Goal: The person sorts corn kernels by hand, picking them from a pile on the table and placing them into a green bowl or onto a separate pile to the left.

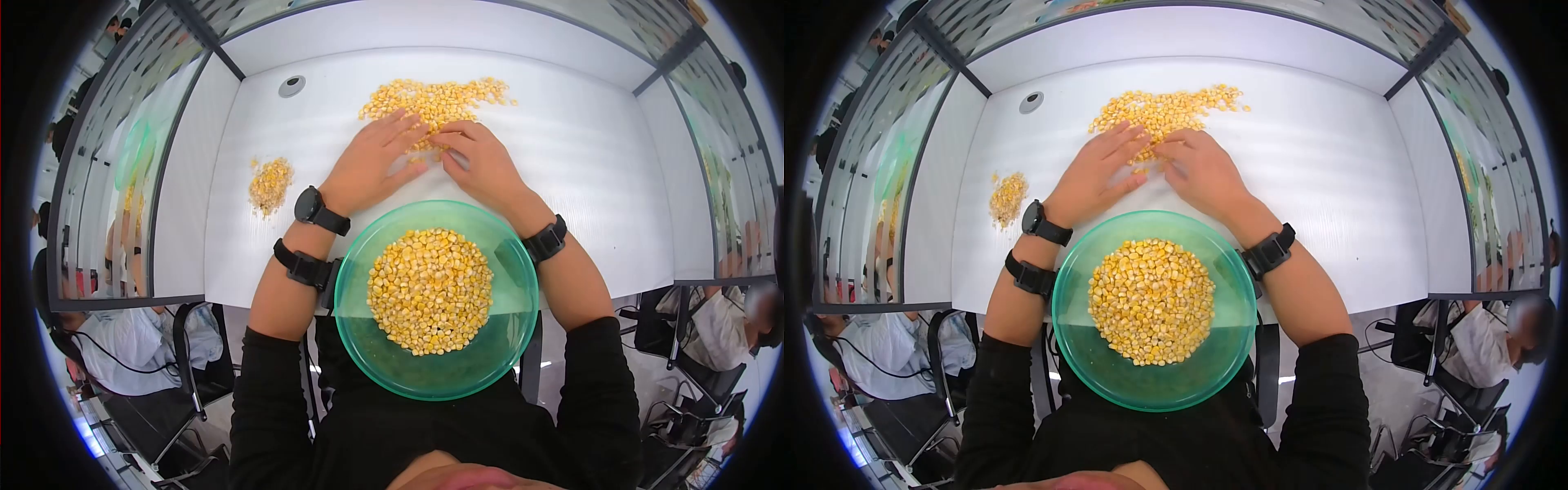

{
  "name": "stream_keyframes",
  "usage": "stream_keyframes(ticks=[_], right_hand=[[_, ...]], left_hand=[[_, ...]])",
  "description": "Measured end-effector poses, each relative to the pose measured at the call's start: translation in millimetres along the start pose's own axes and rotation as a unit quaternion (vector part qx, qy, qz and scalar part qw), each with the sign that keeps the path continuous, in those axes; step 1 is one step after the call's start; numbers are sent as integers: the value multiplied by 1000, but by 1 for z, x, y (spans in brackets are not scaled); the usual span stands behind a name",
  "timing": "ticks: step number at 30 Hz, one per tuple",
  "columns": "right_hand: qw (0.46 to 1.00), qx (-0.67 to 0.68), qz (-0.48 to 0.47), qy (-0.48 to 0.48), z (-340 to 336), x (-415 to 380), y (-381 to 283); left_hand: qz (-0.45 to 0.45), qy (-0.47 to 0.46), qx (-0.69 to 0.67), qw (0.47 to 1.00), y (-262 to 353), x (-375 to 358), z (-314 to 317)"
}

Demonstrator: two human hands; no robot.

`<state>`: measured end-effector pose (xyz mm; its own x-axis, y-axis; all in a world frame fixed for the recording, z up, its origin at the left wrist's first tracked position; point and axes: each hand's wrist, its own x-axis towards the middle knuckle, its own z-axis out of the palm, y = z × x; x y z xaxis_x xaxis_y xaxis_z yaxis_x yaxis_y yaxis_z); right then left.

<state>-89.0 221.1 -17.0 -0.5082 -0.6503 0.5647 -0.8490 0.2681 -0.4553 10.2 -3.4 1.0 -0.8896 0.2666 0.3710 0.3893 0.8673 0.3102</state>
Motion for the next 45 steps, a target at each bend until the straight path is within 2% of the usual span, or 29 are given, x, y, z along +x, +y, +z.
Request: stream_keyframes(ticks=[2,8,15,21,25,28,31,34,37,45], right_hand=[[999,38,32,-17,0,0,0],[994,56,78,-41,-2,1,-1],[996,16,88,-4,0,0,5],[981,112,153,30,-1,3,-1],[984,122,126,41,-3,3,1],[965,197,168,39,0,4,3],[893,388,225,33,4,4,2],[840,476,260,-20,-1,4,0],[822,492,281,-64,-5,6,-8],[846,450,269,-95,-5,5,2]], left_hand=[[33,-43,-5,999,3,-1,-1],[22,-59,2,998,7,-1,-1],[24,-34,-16,999,8,-1,1],[23,-21,-20,999,12,1,-3],[32,11,-20,999,12,0,-2],[46,55,-31,997,10,4,1],[34,95,-69,993,14,5,3],[-7,142,-148,979,24,8,8],[-55,131,-174,974,27,8,7],[-45,152,-189,969,28,8,6]])
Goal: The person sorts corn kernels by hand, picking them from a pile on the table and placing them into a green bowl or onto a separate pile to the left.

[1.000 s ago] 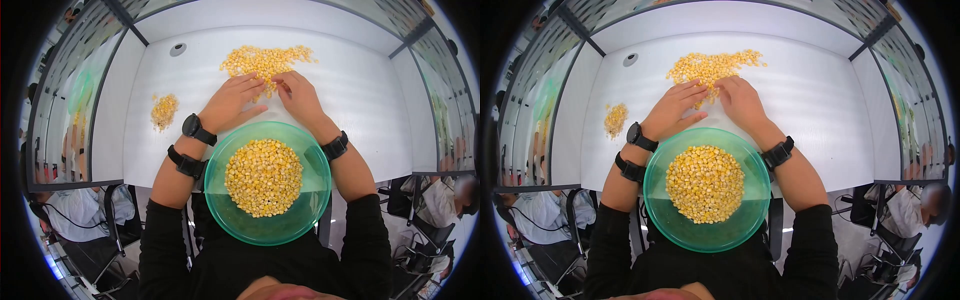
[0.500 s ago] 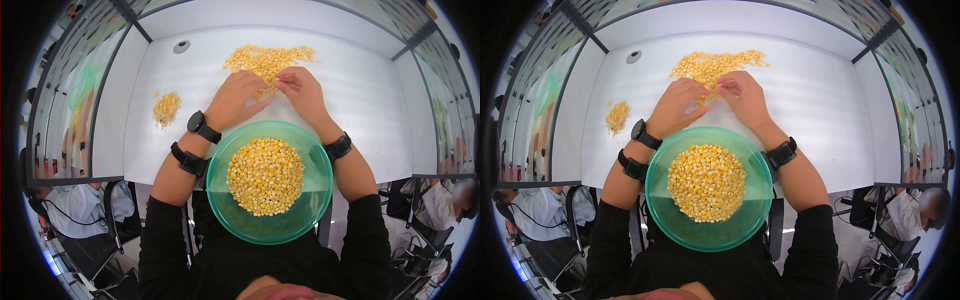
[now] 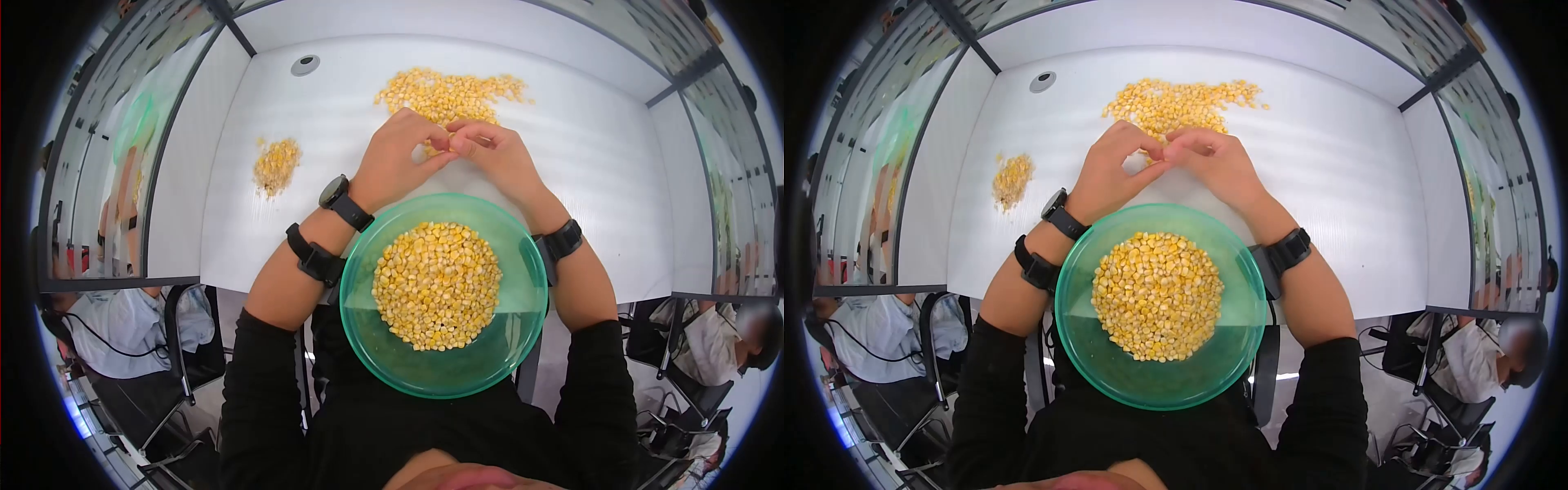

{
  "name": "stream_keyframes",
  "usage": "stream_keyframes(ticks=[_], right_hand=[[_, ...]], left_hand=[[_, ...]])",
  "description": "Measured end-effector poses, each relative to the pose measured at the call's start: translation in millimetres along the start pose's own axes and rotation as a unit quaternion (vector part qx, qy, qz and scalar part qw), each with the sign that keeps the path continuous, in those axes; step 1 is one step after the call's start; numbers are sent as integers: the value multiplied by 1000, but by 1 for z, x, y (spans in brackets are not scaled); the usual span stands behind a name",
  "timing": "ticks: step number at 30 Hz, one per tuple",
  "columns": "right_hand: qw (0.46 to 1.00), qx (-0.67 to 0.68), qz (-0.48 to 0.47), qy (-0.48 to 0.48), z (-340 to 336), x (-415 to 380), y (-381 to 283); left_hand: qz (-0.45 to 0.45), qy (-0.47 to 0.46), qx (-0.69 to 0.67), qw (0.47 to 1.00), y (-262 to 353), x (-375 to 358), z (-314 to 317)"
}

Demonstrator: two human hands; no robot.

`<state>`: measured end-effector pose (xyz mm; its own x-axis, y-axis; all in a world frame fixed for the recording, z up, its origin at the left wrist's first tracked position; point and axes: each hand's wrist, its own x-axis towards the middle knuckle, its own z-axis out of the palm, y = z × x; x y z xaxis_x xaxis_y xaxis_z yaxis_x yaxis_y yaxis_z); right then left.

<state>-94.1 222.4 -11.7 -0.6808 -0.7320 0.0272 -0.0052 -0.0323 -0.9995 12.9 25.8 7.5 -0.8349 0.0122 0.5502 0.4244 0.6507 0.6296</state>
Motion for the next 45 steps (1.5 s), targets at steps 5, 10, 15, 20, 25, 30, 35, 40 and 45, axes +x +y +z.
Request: stream_keyframes(ticks=[5,10,15,20,25,30,35,40,45], right_hand=[[992,115,44,37,2,1,-1],[999,44,18,17,0,0,-2],[999,47,-2,9,0,-1,-2],[999,22,-34,16,2,-1,-5],[999,16,-45,23,-4,-3,-10],[984,28,-106,-139,-20,-9,-31],[951,-56,-98,-287,-5,-20,-50],[955,51,-96,-277,-13,-17,-44],[991,-11,-134,-19,-34,-4,-14]], left_hand=[[15,17,12,1000,-4,0,0],[25,31,15,999,-7,1,2],[33,25,23,999,-7,1,2],[33,29,20,999,-6,1,2],[43,16,43,998,-9,1,-3],[-34,53,80,995,-25,-3,-6],[-68,95,53,992,-32,-1,-1],[-39,63,66,995,-38,0,1],[-95,30,61,993,-29,0,-1]])
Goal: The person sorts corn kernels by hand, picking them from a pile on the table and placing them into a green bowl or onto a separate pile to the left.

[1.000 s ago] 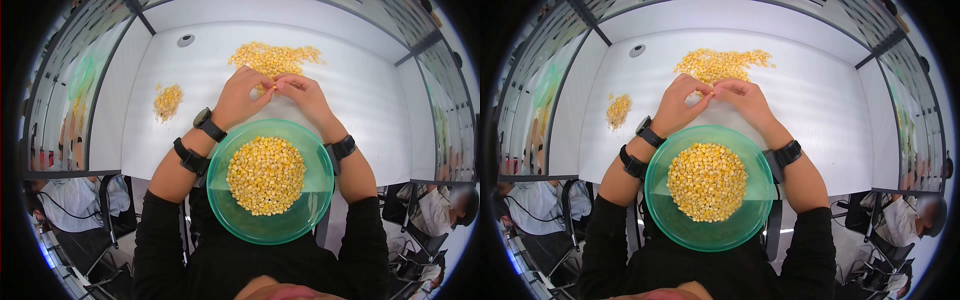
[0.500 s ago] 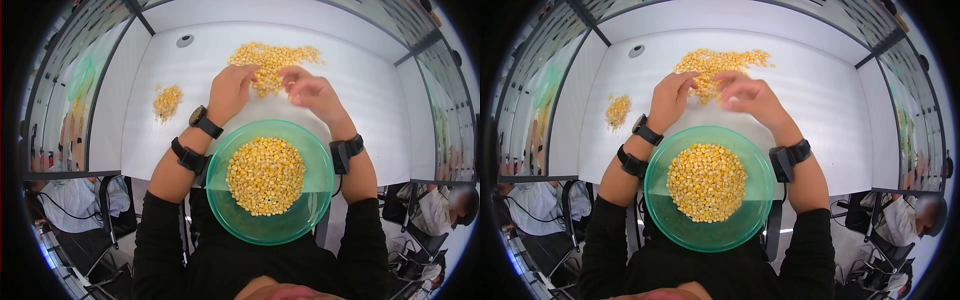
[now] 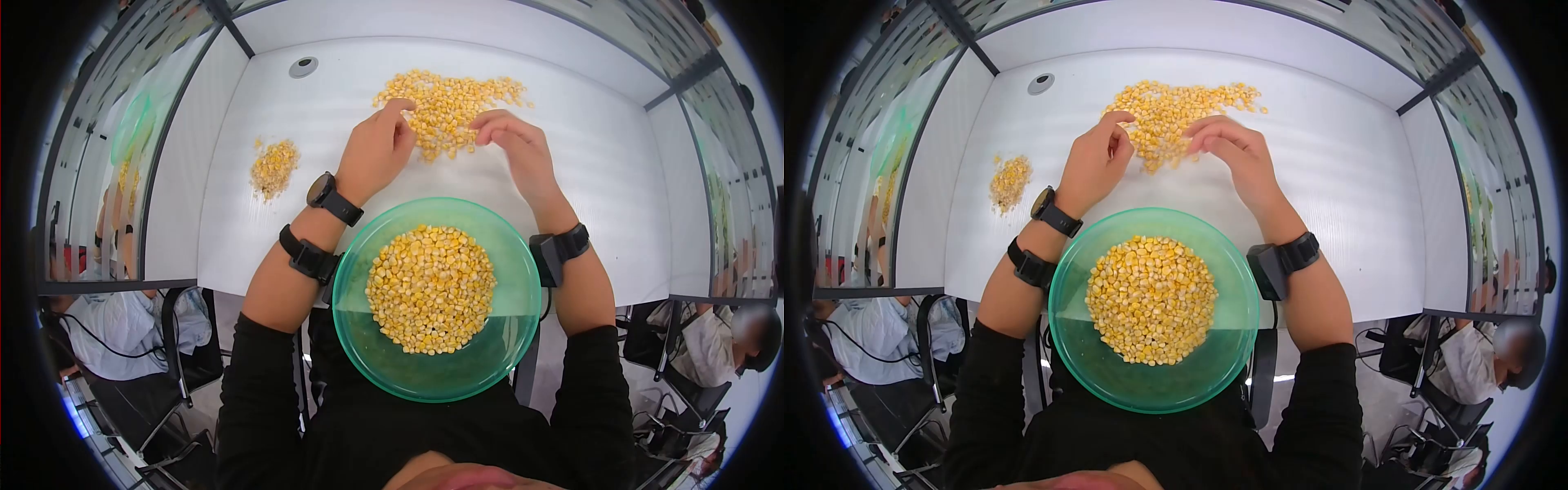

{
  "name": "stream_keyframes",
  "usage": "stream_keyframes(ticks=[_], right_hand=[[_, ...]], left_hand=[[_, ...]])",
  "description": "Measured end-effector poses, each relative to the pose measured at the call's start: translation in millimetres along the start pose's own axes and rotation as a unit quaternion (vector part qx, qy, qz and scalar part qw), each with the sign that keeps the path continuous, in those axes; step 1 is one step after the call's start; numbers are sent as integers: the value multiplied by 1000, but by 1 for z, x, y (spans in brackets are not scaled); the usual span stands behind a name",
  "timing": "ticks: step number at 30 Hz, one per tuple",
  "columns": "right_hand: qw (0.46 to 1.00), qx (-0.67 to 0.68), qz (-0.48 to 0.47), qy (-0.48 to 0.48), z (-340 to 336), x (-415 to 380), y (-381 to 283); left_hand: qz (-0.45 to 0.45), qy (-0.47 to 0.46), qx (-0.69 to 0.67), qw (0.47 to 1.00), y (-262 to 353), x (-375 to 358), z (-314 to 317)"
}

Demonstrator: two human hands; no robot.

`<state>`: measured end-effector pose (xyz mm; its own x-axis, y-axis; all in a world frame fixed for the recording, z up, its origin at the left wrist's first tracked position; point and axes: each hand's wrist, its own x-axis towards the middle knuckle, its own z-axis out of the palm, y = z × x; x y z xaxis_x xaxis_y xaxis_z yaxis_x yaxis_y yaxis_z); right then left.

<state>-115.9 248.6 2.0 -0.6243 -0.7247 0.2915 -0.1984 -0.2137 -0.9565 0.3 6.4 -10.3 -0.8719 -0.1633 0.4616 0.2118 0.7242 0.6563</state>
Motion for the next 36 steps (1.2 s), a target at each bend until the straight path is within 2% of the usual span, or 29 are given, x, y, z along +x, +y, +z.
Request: stream_keyframes(ticks=[2,5,7,10,13,16,19,25,30,36], right_hand=[[973,-204,-30,100,2,-1,6],[905,-396,-135,77,12,0,9],[902,-403,-147,53,19,-3,8],[897,-419,-136,25,27,-8,3],[887,-443,-127,27,27,-6,2],[872,-469,-128,54,24,-6,7],[866,-482,-112,74,25,-6,11],[853,-508,-111,50,30,-5,11],[828,-547,-106,58,28,-6,8],[849,-512,-94,91,27,-5,13]], left_hand=[[-14,-7,2,1000,1,-2,-1],[-12,10,-10,1000,4,1,3],[8,33,-52,998,5,0,5],[85,36,7,996,8,2,-2],[75,36,71,994,14,1,-4],[15,41,39,998,15,0,1],[106,45,39,993,10,3,1],[124,-35,48,990,12,1,3],[121,-51,65,989,7,-2,5],[117,-60,71,989,8,-2,4]])
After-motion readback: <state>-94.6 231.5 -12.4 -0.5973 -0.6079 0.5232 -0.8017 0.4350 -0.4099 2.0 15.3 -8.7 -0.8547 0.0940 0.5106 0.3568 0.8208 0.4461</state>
